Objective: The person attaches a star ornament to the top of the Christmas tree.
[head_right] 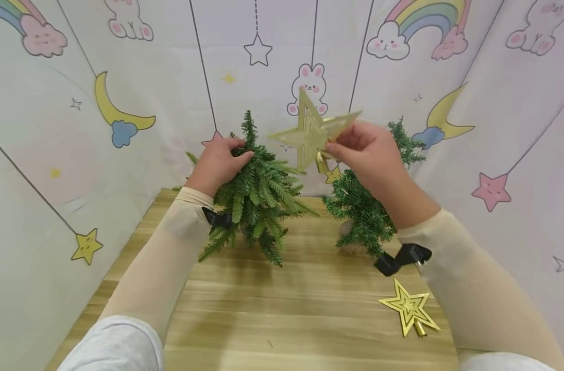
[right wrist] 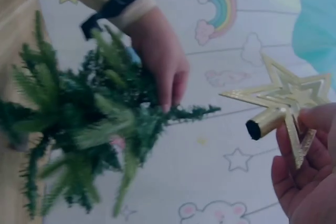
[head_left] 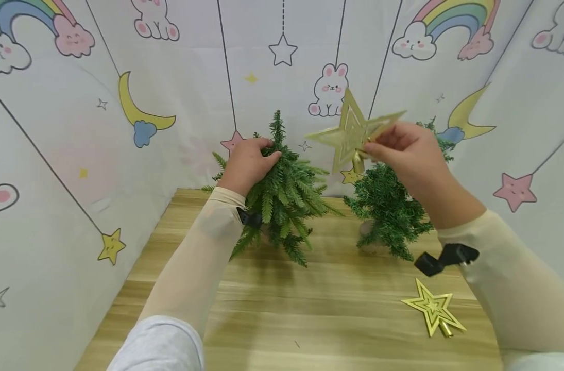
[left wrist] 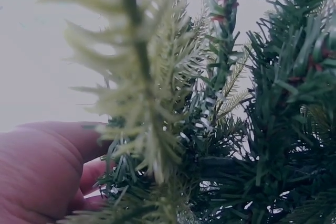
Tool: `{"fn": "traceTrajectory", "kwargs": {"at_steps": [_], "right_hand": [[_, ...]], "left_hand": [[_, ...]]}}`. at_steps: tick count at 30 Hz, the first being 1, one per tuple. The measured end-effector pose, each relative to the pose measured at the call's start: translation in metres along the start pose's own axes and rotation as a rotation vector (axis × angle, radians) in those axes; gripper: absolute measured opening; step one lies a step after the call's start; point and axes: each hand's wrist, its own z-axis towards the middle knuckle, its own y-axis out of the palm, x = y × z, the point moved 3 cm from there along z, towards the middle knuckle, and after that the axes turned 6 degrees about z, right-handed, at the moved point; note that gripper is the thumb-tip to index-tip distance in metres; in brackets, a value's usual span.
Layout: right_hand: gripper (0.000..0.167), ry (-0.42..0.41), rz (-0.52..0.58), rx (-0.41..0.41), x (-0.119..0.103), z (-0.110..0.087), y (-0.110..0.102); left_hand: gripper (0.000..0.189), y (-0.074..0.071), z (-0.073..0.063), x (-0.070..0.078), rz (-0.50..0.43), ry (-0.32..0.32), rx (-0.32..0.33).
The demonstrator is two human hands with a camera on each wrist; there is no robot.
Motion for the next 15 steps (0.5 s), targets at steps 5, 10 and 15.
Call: {"fn": "traceTrajectory", "kwargs": {"at_steps": [5, 10, 15], "right_hand": [[0.025, -0.053, 0.187, 0.009, -0.013, 0.061, 0.029], [0.024, -0.055, 0.222, 0.037, -0.01, 0.1, 0.058], [0.025, -0.058, 0.228, 0.046, -0.004, 0.123, 0.081]], "left_hand": [[0.048, 0.001, -0.002, -0.003, 0.0, 0.005, 0.024], [0.046, 0.001, -0.004, -0.002, 0.02, 0.011, 0.037], [0.046, 0.0, -0.005, -0.002, 0.0, 0.024, 0.04]]}}
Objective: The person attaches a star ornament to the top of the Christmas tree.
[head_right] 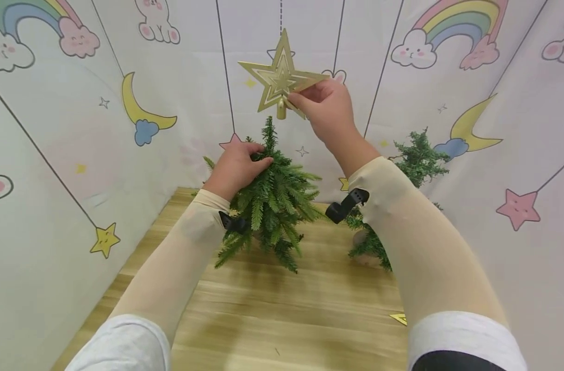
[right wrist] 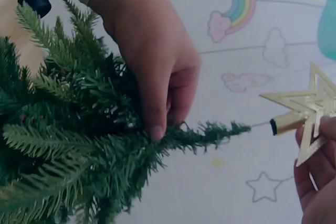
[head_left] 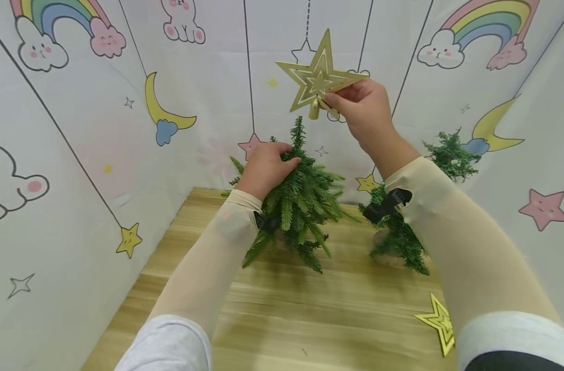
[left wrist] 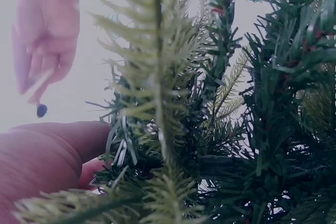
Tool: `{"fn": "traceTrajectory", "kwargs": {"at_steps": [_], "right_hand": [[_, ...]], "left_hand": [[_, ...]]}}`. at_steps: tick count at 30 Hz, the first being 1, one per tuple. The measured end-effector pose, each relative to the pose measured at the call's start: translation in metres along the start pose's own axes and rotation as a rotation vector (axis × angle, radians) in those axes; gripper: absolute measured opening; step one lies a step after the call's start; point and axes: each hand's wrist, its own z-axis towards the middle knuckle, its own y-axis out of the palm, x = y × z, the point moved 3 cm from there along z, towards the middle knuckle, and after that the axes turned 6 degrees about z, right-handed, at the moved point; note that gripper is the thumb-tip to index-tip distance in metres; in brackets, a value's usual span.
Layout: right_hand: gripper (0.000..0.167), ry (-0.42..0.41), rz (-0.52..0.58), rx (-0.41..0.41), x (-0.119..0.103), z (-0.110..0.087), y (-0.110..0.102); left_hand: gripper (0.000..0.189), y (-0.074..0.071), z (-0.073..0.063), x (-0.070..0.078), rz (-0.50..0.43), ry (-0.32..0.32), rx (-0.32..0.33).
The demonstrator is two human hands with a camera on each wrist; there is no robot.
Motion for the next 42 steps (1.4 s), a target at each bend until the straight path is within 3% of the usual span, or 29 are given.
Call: {"fn": "traceTrajectory", "kwargs": {"at_steps": [7, 21, 34, 42], "right_hand": [[0.023, -0.035, -0.058, -0.004, 0.013, 0.013, 0.014], [0.023, 0.084, -0.274, -0.045, 0.041, 0.015, 0.023], [0.025, 0.143, -0.279, -0.042, 0.049, 0.016, 0.017], [0.034, 0.216, -0.348, -0.102, 0.045, 0.014, 0.019]], "left_hand": [[0.048, 0.0, -0.001, 0.004, -0.03, -0.007, -0.023], [0.045, -0.001, 0.001, 0.003, -0.018, 0.02, -0.007], [0.044, 0.004, -0.001, 0.005, -0.023, 0.043, 0.015], [0.046, 0.004, 0.001, -0.001, -0.025, 0.025, 0.014]]}}
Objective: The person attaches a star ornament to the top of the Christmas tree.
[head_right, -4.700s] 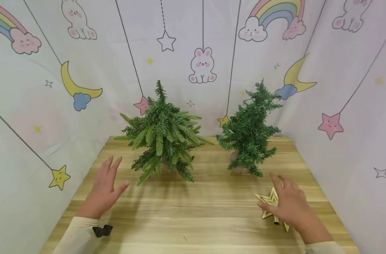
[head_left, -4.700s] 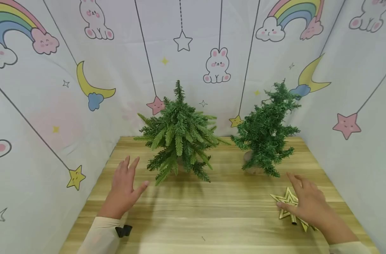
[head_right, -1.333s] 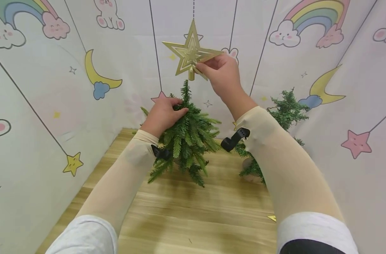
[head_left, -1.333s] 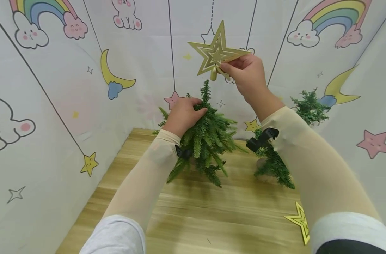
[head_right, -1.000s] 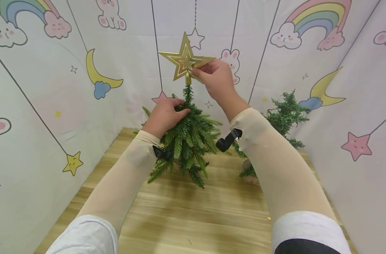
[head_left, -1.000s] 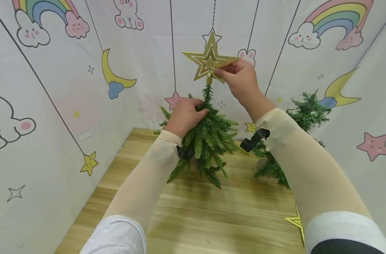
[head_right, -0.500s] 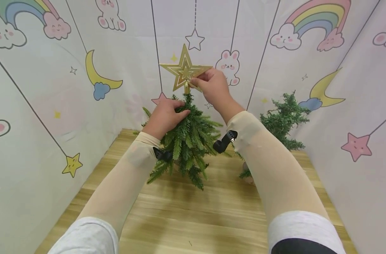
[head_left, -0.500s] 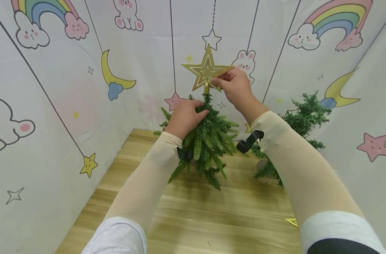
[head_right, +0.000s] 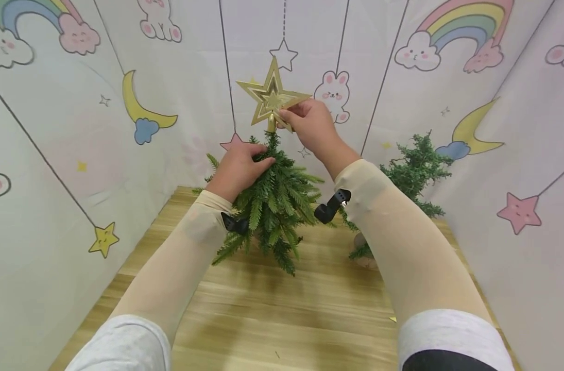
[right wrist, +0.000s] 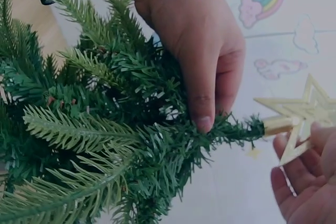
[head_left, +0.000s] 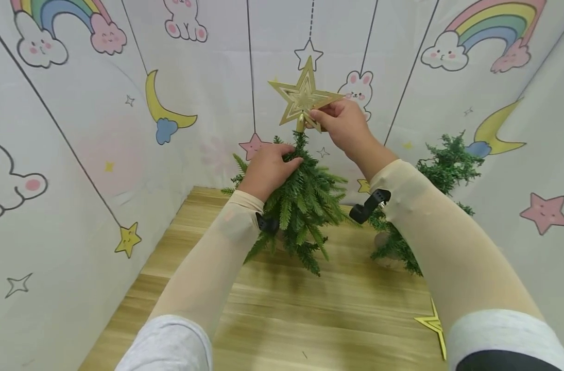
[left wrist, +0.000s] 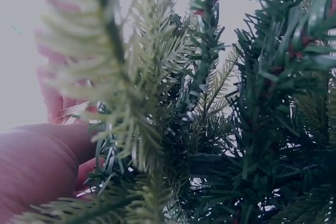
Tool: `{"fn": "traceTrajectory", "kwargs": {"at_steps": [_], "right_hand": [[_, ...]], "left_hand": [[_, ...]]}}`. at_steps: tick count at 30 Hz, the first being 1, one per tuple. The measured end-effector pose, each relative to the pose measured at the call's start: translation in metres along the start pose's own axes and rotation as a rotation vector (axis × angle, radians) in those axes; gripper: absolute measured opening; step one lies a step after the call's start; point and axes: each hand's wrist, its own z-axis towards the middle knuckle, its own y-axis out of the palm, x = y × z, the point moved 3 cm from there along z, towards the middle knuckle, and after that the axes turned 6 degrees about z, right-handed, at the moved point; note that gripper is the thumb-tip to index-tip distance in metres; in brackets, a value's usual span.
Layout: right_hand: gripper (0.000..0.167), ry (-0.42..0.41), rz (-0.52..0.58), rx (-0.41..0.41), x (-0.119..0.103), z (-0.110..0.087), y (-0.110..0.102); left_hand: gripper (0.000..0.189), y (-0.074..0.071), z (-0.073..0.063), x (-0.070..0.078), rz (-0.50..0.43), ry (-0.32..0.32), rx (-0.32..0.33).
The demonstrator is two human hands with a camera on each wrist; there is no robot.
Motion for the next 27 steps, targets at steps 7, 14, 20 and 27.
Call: {"fn": "traceTrajectory", "kwargs": {"at_steps": [7, 14, 20, 27], "right_hand": [[0.045, 0.053, -0.003, -0.007, 0.0, -0.007, -0.006], [0.072, 0.023, 0.08, 0.036, -0.006, -0.033, -0.031], [0.072, -0.054, 0.075, 0.012, -0.018, -0.087, -0.066], [0.038, -0.193, -0.134, 0.014, -0.005, -0.172, -0.109]], "left_hand": [[0.049, -0.002, -0.001, 0.0, 0.018, -0.014, -0.015], [0.051, 0.0, -0.006, 0.002, 0.038, -0.003, -0.007], [0.049, -0.008, -0.017, 0.008, -0.012, -0.018, 0.037], [0.045, -0.035, -0.039, 0.031, 0.032, 0.032, 0.179]]}}
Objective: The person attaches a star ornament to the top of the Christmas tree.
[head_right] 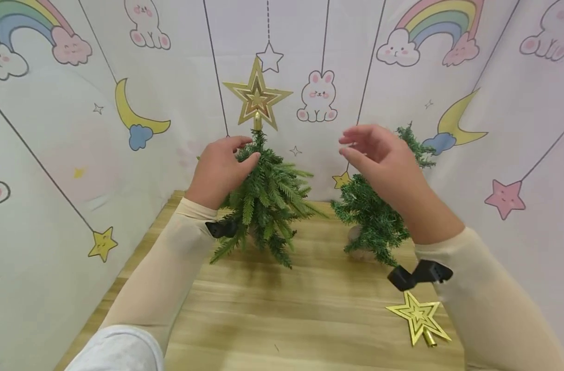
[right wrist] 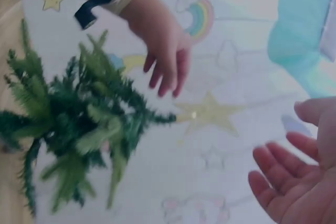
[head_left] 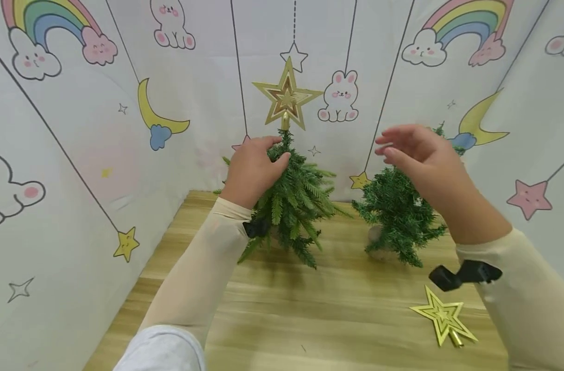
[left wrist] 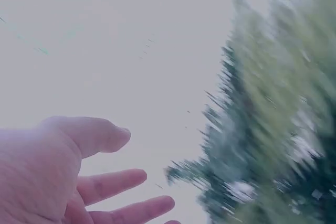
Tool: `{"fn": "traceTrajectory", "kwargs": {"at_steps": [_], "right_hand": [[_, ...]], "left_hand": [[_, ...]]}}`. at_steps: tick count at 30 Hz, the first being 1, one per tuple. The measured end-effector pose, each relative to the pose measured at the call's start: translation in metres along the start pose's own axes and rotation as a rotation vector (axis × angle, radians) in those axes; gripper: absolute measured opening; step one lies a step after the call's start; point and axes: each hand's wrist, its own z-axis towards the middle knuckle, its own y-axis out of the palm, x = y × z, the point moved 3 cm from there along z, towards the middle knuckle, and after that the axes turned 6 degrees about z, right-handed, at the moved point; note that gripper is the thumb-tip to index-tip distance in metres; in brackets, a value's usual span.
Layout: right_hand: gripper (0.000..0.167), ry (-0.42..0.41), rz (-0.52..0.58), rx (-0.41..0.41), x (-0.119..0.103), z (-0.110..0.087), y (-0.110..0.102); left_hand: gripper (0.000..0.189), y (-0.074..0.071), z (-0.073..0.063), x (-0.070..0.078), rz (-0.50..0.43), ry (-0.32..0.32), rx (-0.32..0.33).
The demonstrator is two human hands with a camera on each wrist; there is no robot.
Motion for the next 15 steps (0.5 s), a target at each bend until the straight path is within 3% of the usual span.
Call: {"fn": "traceTrajectory", "kwargs": {"at_steps": [4, 6, 8, 10, 15], "right_hand": [[0.014, -0.037, -0.086, 0.044, 0.048, -0.063, -0.024], [0.011, 0.024, -0.186, 0.056, 0.081, -0.097, -0.034], [0.014, 0.14, -0.304, 0.053, 0.118, -0.131, -0.042], [0.03, 0.295, -0.411, 0.003, 0.157, -0.163, -0.049], [0.098, 0.693, -0.558, -0.193, 0.243, -0.232, -0.058]], "left_hand": [[0.042, -0.003, -0.011, 0.027, -0.051, 0.078, 0.043], [0.042, 0.0, -0.014, 0.043, -0.097, 0.113, 0.018], [0.041, 0.006, -0.015, 0.06, -0.152, 0.135, -0.025], [0.042, 0.016, -0.013, 0.077, -0.205, 0.142, -0.078], [0.047, 0.05, -0.002, 0.119, -0.285, 0.134, -0.207]]}}
